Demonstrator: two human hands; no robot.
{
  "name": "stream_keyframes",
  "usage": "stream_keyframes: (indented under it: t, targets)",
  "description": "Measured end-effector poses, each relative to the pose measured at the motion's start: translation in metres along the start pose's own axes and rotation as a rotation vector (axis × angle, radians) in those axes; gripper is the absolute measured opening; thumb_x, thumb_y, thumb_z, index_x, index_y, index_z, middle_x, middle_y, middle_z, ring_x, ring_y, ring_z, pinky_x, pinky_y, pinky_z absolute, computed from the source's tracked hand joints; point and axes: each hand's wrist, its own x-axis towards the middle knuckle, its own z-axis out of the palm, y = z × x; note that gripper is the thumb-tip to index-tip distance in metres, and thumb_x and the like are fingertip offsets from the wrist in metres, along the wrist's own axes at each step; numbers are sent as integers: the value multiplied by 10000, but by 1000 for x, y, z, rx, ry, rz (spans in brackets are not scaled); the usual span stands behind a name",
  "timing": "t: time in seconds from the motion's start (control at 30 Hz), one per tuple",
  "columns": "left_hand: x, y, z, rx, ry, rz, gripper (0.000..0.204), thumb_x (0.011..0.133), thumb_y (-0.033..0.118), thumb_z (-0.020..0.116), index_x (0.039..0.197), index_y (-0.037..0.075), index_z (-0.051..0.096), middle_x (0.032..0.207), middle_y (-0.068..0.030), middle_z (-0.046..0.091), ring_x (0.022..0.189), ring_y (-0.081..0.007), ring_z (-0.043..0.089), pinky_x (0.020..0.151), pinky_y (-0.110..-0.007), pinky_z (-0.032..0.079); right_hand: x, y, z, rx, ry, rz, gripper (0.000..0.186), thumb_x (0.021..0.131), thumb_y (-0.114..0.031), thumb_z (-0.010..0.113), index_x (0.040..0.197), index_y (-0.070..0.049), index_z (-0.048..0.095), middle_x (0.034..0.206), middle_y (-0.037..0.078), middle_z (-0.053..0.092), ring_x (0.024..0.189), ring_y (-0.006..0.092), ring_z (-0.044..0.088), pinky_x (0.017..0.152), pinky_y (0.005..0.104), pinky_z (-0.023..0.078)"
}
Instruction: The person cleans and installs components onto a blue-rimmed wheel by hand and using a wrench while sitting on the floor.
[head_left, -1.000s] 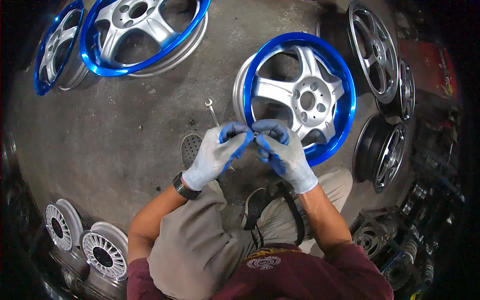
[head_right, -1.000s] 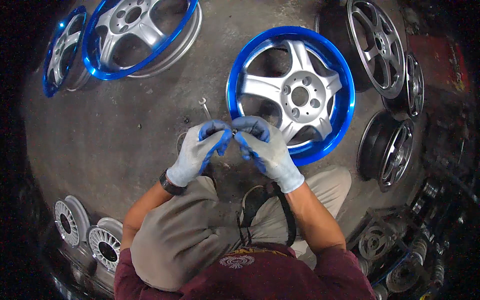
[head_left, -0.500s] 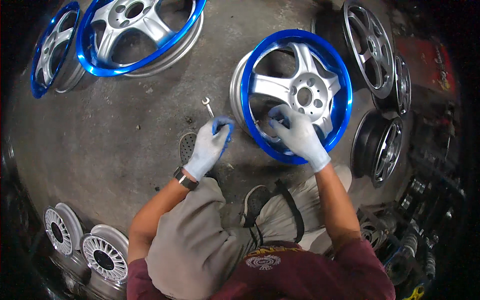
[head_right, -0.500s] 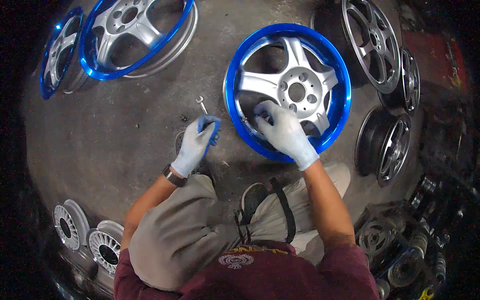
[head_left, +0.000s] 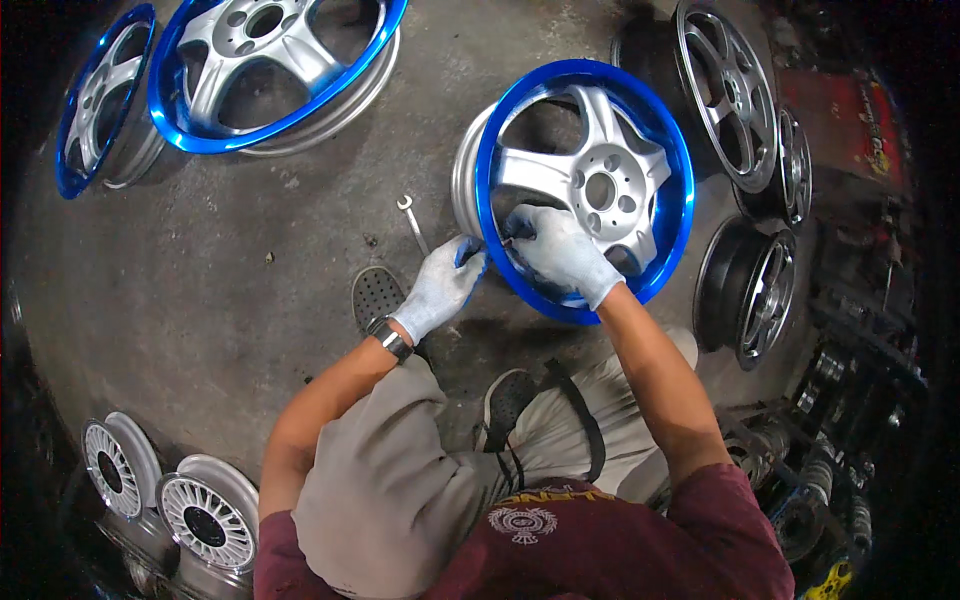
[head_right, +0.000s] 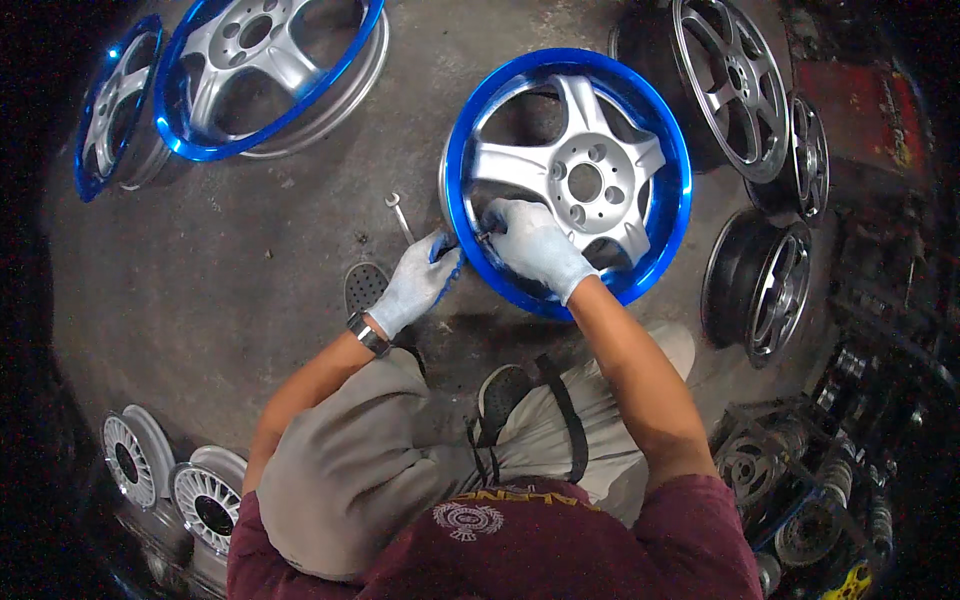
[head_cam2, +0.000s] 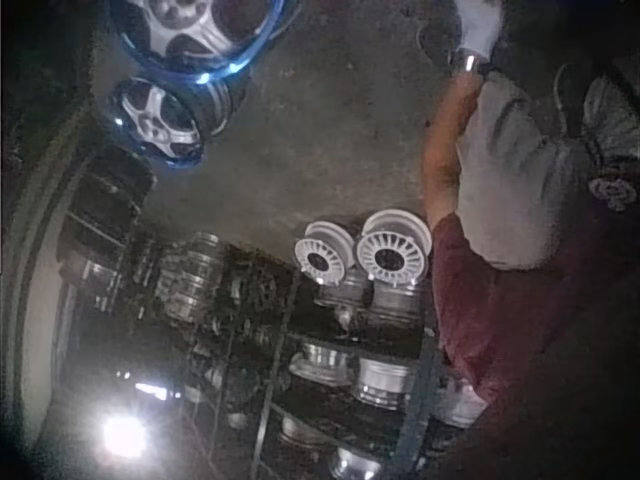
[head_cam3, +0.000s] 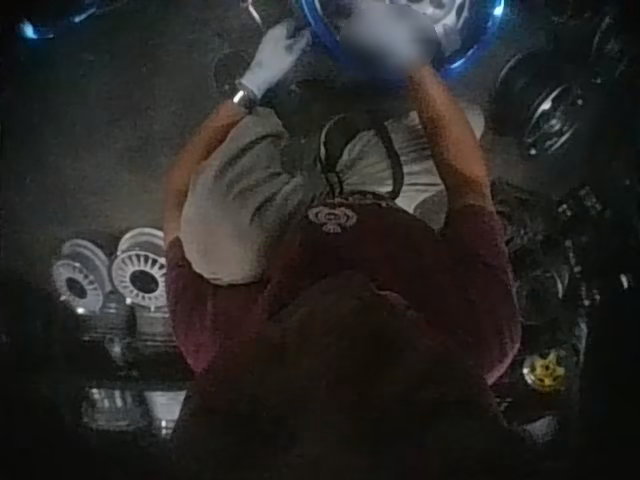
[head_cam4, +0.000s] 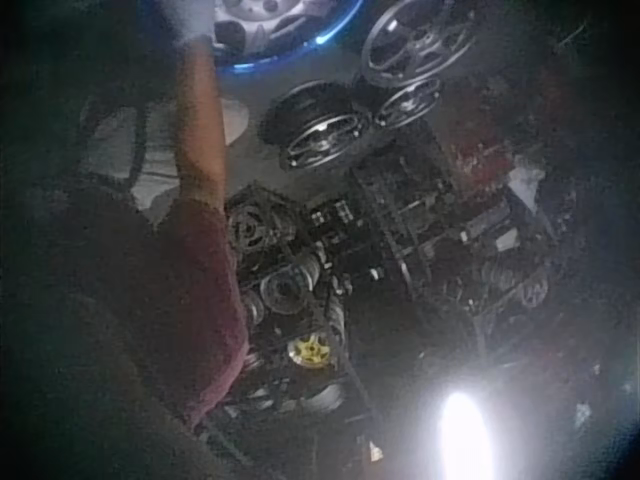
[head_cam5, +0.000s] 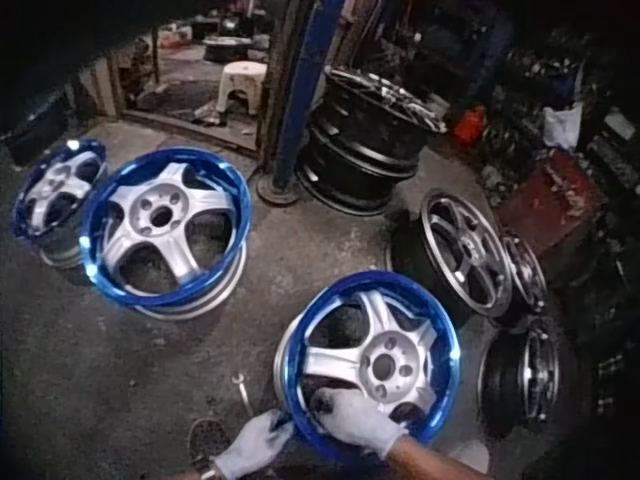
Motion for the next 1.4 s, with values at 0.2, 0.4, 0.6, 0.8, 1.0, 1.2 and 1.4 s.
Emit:
stream_keyframes:
  t: [0.2,0.4,0.6,0.8,1.0,1.2,1.4]
  targets:
    - [5,-11,3,42,30,57,189,972,166,584,1038,-7,621,907,-192,653,839,-330,647,786,-423,505,4,-9,-5,33,-62,42,284,825,-164,664,1072,-32,707,990,244,715,976,388,698,879,444,535]
    - [8,-14,4,100,64,112,198,954,160,599,1050,-12,623,966,-236,656,933,-412,649,823,-466,503,11,3,-2,79,-113,8,305,820,-150,650,1089,-17,703,980,242,717,971,392,697,875,444,540]
    - [6,-12,4,109,97,189,200,952,158,601,1056,-9,634,985,-242,649,955,-427,640,838,-476,498,3,-1,5,-29,11,-52,288,823,-156,668,1072,-16,697,962,251,708,936,400,697,844,452,542]
    - [6,-8,4,71,71,133,186,948,143,600,1049,-8,638,964,-228,643,932,-413,642,826,-465,501,3,-1,7,32,18,-50,264,837,-157,666,1058,-14,692,926,248,702,911,407,692,827,449,541]
    - [6,-10,5,96,78,161,186,942,137,602,1053,-7,640,969,-227,643,932,-409,643,821,-464,503,7,9,16,-93,-1,-180,227,857,-137,648,1046,-18,691,969,237,698,946,423,670,856,476,531]
    - [5,-6,3,113,73,151,187,941,140,603,1051,-5,644,949,-220,645,914,-399,646,809,-455,504,3,7,12,-157,53,-109,224,884,-126,613,1074,-27,678,987,253,691,959,439,661,877,506,521]
    - [5,-8,3,71,72,138,197,946,163,599,1037,-4,648,929,-217,644,899,-390,646,806,-451,502,-1,1,11,-138,88,18,235,909,-180,602,1070,-26,677,961,254,697,930,451,667,864,523,518]
